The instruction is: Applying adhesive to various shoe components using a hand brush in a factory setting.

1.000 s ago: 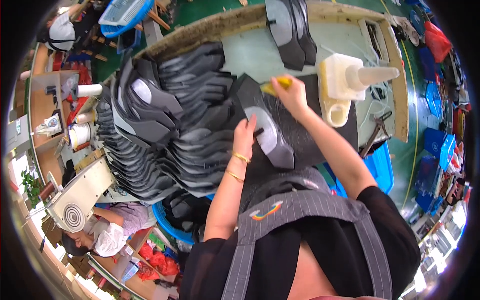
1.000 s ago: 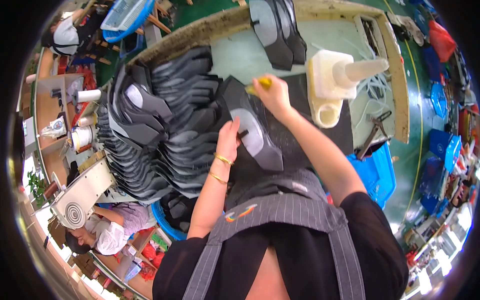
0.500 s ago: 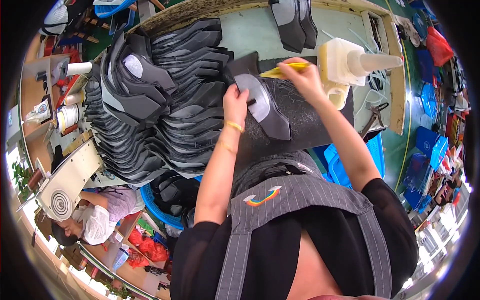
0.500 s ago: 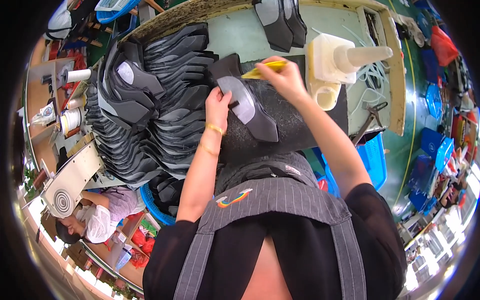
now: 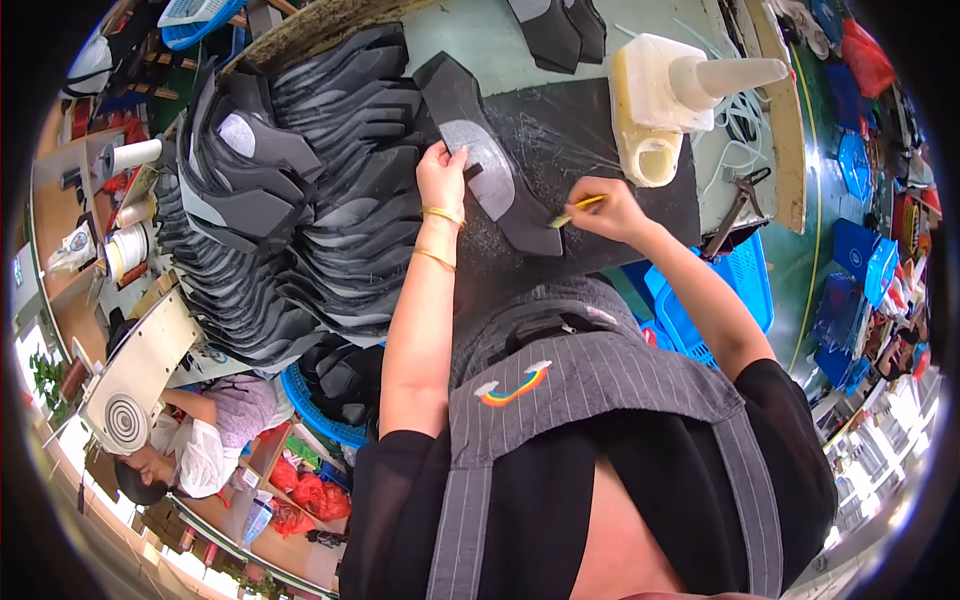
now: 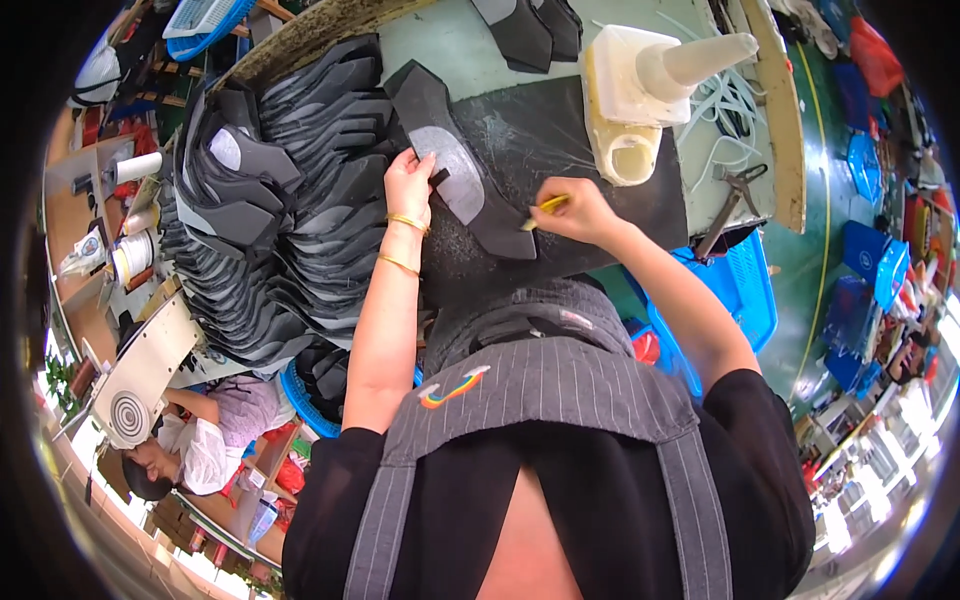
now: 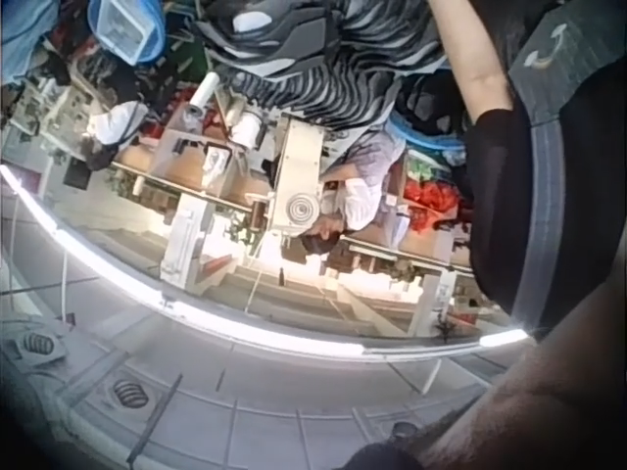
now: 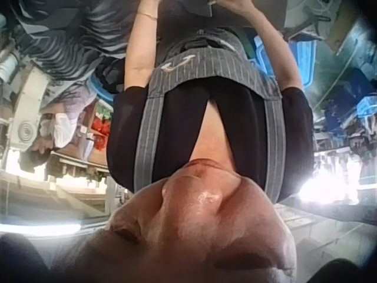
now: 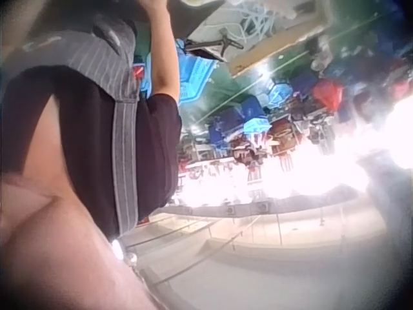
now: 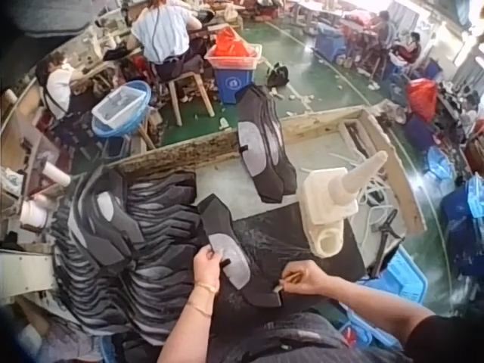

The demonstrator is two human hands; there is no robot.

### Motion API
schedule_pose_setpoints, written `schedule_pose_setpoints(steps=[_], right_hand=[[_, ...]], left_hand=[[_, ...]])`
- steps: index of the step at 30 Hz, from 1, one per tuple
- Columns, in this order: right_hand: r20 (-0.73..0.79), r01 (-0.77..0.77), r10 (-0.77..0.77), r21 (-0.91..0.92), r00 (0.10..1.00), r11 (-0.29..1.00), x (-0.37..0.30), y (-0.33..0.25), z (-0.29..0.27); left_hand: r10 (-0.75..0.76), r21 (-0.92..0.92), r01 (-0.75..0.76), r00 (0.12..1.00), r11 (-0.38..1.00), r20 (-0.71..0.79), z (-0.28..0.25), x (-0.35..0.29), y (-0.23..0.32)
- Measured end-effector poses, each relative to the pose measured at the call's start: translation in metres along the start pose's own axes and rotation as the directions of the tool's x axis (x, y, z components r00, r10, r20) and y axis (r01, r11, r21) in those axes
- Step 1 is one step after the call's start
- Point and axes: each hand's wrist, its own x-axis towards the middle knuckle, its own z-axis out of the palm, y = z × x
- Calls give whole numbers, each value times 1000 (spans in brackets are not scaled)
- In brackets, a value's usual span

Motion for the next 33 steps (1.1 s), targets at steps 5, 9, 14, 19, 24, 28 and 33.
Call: schedule_pose_setpoints(steps=[5,9,14,19,24,28,33], right_hand=[[-152,128,-117,69,981,989,1,-12,12],[41,-158,154,102,987,982,27,-16,-3],[-214,185,-232,-218,949,958,150,-71,39],[58,348,-343,-169,938,922,60,-50,40],[-238,30,-27,8,971,1000,-18,-37,-12],[-458,-92,152,151,876,984,-62,-41,-50],[-580,-139,238,211,779,968,-96,-27,-54]], left_hand=[[-94,135,89,995,987,29,-15,-3,10],[-326,5,328,937,945,125,-11,-8,27],[-352,-78,367,922,927,158,-20,3,27],[-241,3,244,954,970,178,-19,-1,30],[-89,-37,104,956,994,280,8,-29,55],[146,-208,-80,934,975,326,48,20,141],[56,32,-75,917,997,395,132,135,171]])
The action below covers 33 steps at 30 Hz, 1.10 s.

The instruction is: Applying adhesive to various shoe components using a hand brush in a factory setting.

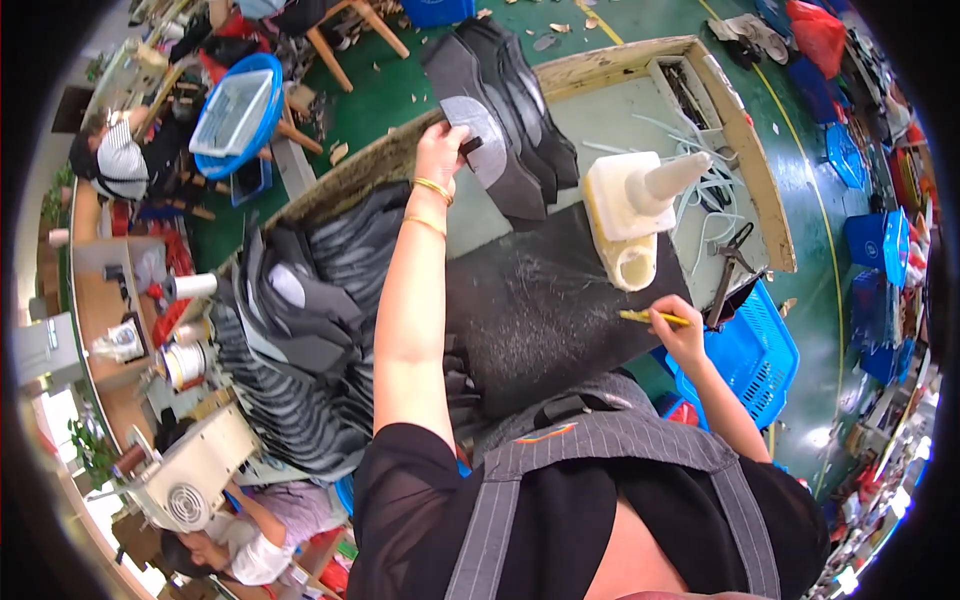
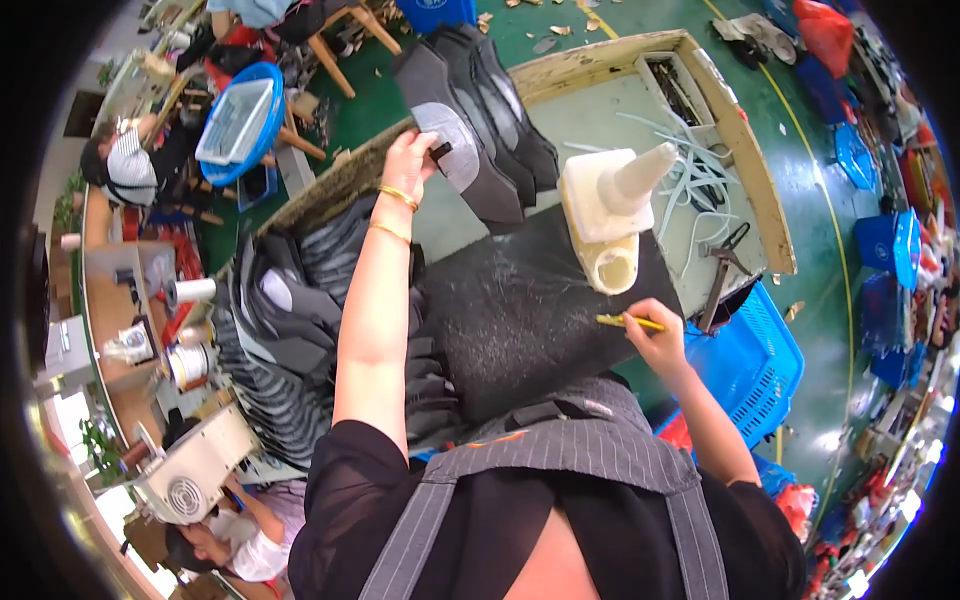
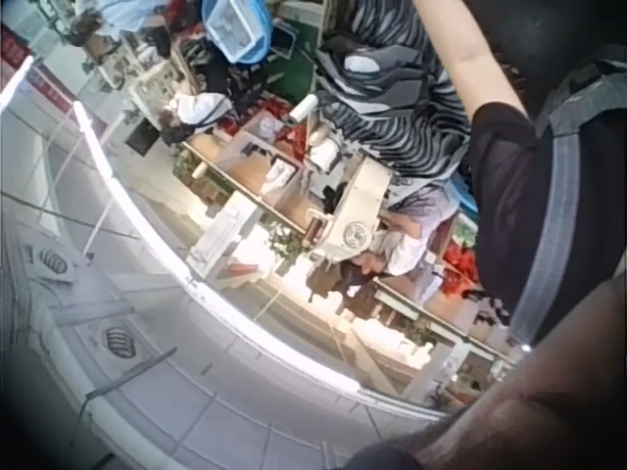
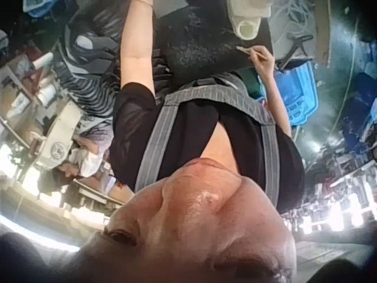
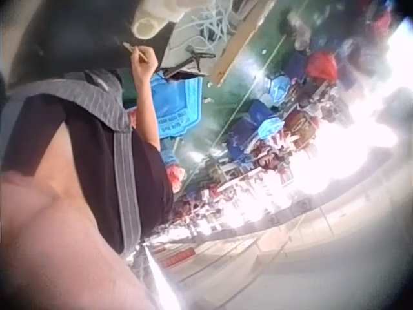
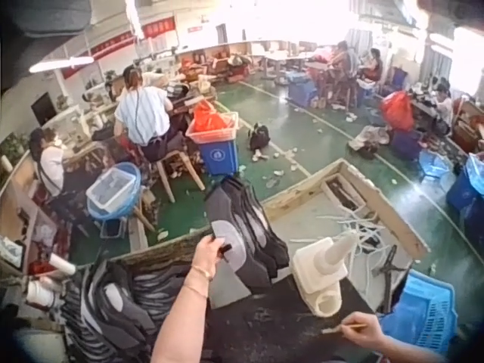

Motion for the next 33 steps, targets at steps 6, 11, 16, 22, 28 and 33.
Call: schedule_pose_setpoints(steps=[6,11,16,22,28,33], right_hand=[[-82,-113,119,72,989,991,-32,3,-12],[-6,-115,118,156,993,981,-16,-15,10],[243,-46,10,144,970,988,18,-51,54],[641,273,-198,-18,741,962,95,-125,185],[896,708,-103,-267,433,653,122,-217,433],[968,395,137,-213,212,894,137,-235,501]], left_hand=[[136,656,-36,985,754,-102,10,53,-33],[345,721,-51,900,691,-268,65,66,-33],[646,604,-420,733,677,-215,-17,-70,32],[736,745,-20,180,667,-653,-246,-251,50],[358,311,-177,472,934,-806,-320,-261,16],[326,227,-235,657,945,-679,-329,-275,55]])
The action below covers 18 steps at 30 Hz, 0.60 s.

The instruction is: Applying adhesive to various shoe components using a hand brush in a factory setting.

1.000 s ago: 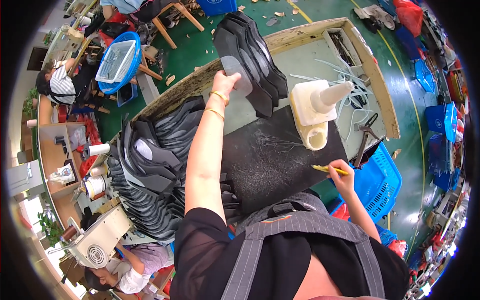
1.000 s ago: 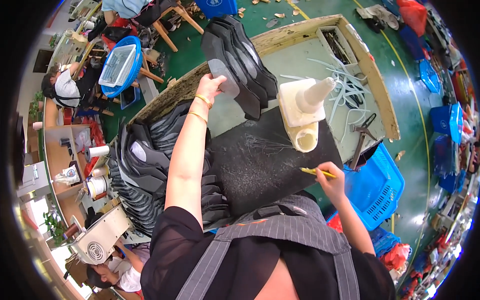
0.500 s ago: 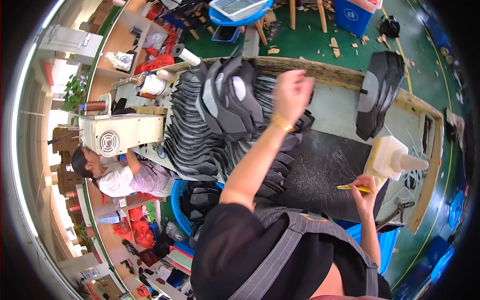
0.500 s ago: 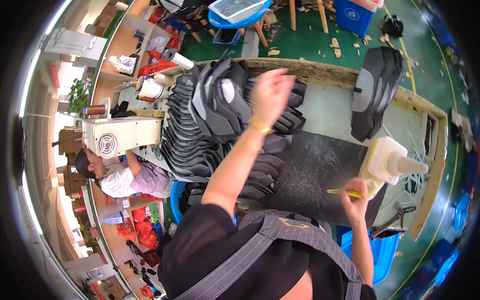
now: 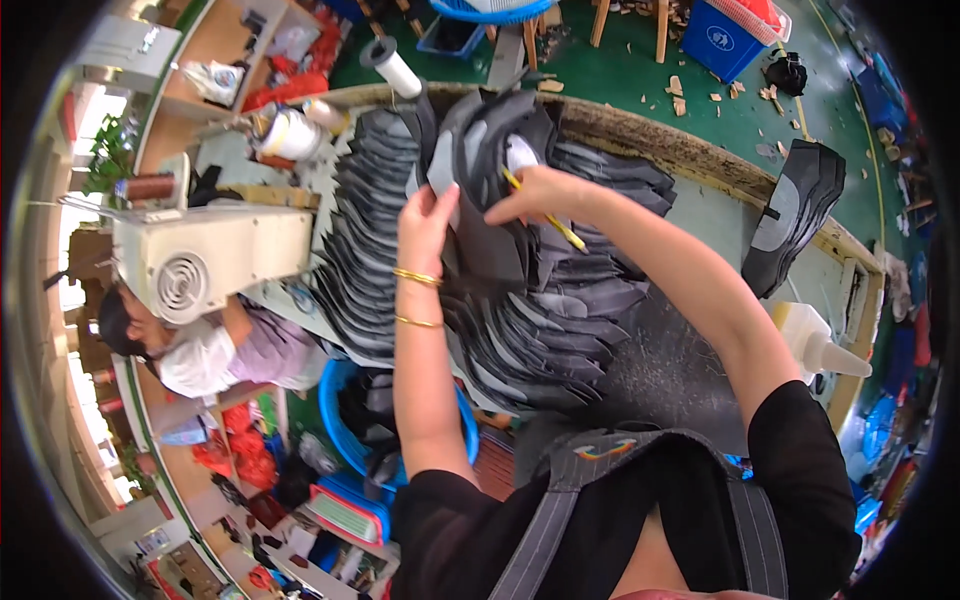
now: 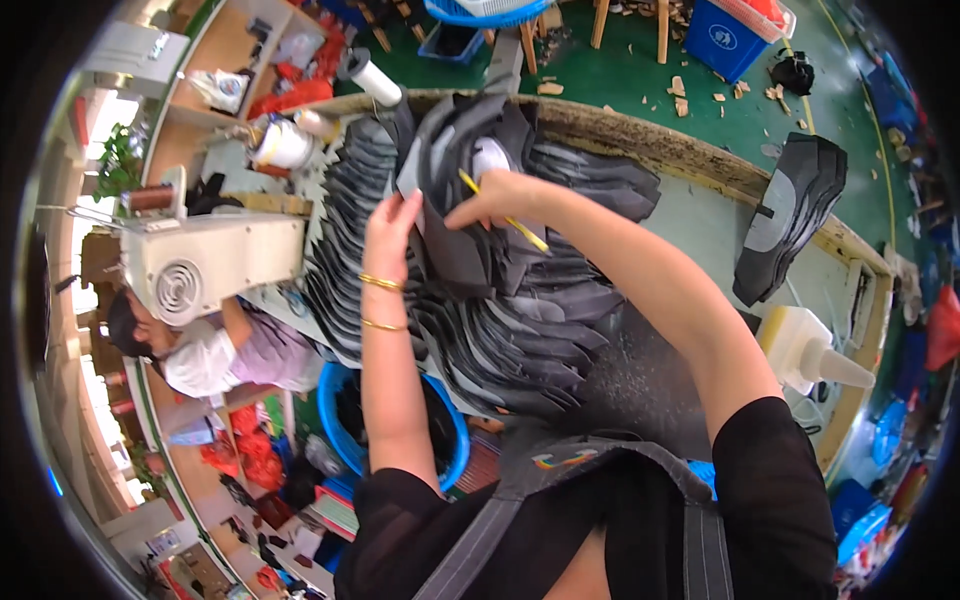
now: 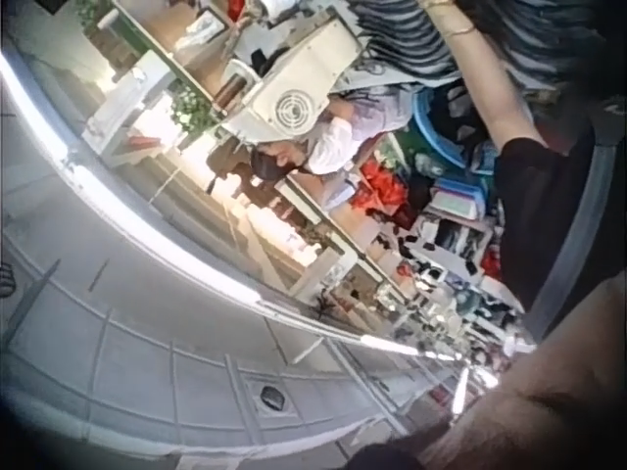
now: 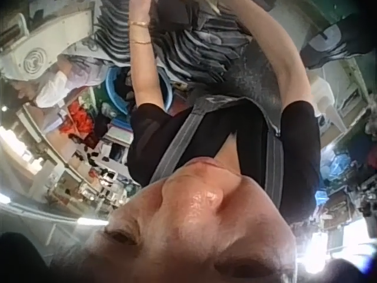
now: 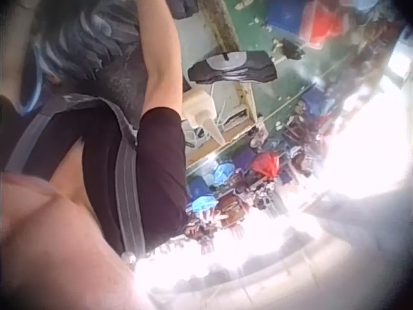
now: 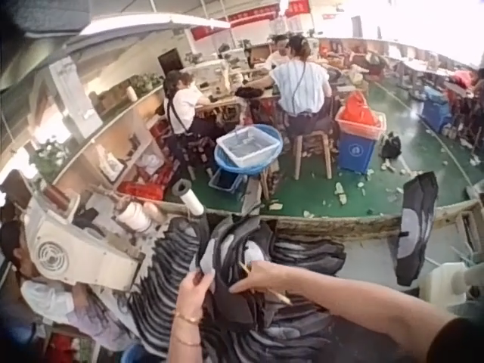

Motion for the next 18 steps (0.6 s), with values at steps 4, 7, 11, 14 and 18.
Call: schedule_pose_setpoints(steps=[4,7,11,14,18], right_hand=[[26,116,-130,306,991,945,-16,-45,5],[-52,193,-190,64,980,979,-23,-54,20],[-98,184,-158,361,982,914,-31,-31,20],[-184,267,-196,585,963,766,-51,-40,6],[-245,390,-308,667,919,635,-107,-36,-12]], left_hand=[[-238,-345,251,968,904,80,-36,3,29],[-89,-299,118,990,947,108,-42,10,9],[-4,-237,51,981,970,194,-18,2,18],[-58,-427,230,923,875,380,-16,-12,39],[-135,-202,165,979,965,156,-32,-13,-12]])
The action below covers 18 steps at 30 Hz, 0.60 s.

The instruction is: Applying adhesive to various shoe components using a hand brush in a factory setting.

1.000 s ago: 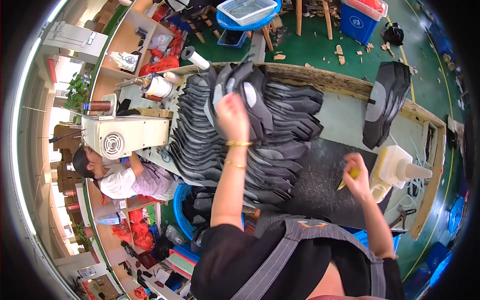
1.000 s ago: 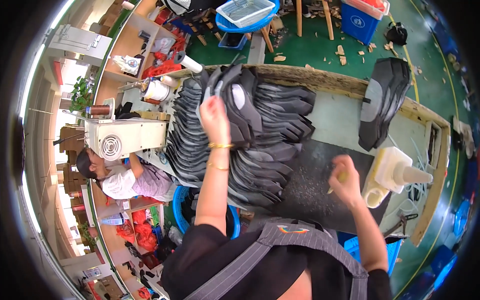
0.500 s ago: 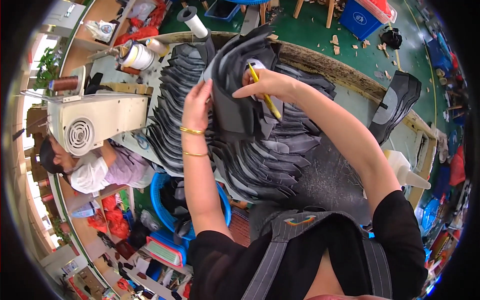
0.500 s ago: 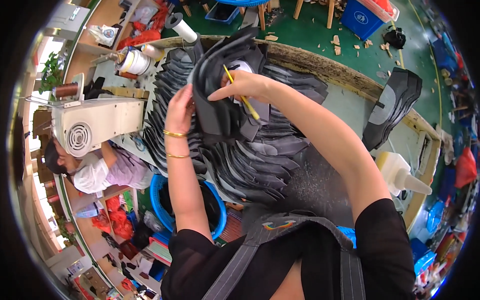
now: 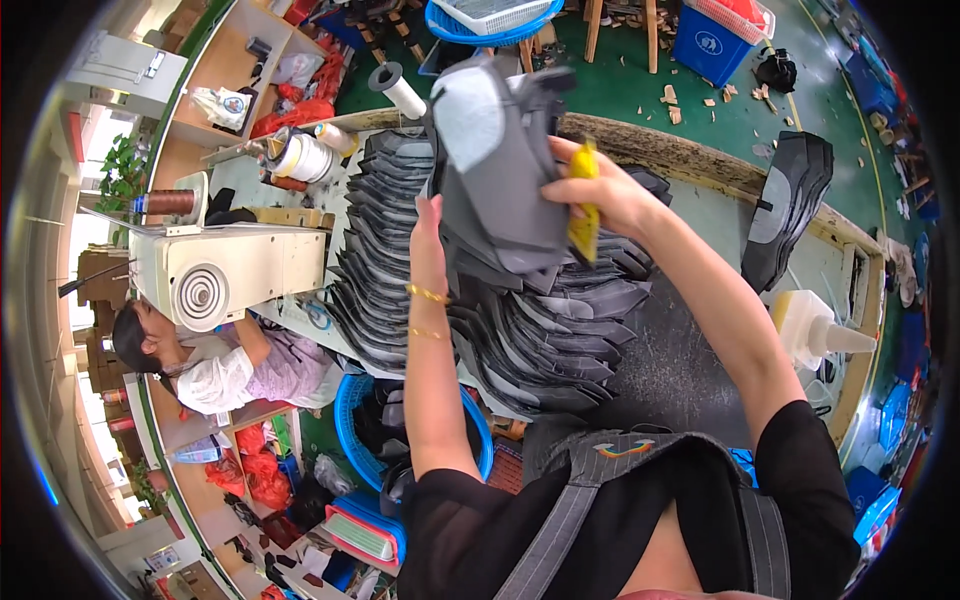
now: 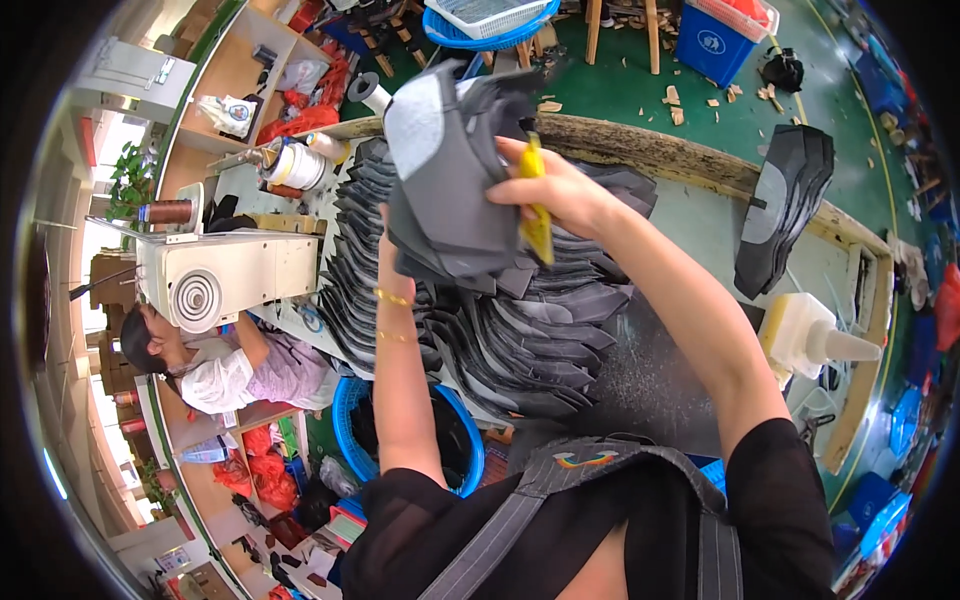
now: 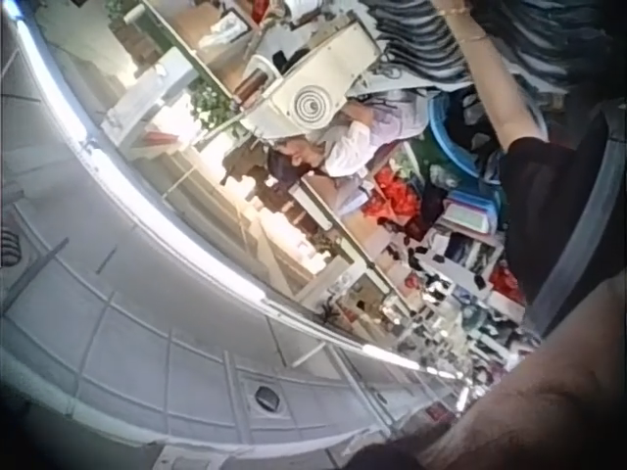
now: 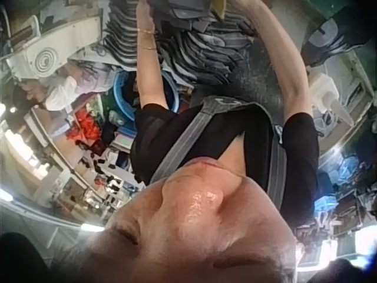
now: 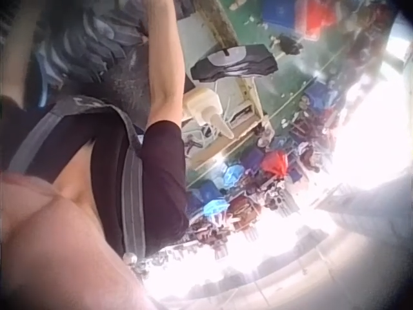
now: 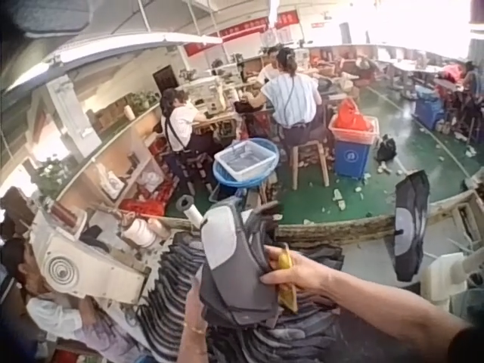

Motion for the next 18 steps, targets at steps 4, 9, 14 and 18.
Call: schedule_pose_setpoints(steps=[4,9,14,18], right_hand=[[-132,97,-142,-296,981,950,-98,2,-30],[-304,-141,62,-245,951,959,-229,41,-34],[-598,-593,192,-600,779,537,-365,178,-59],[-699,-764,320,-536,640,359,-406,191,-38]], left_hand=[[407,-437,-248,855,865,321,110,-83,38],[-3,30,-15,862,999,507,203,-140,-38],[-220,315,118,924,942,313,229,-232,-217],[-301,532,66,879,844,369,236,-268,-224]])
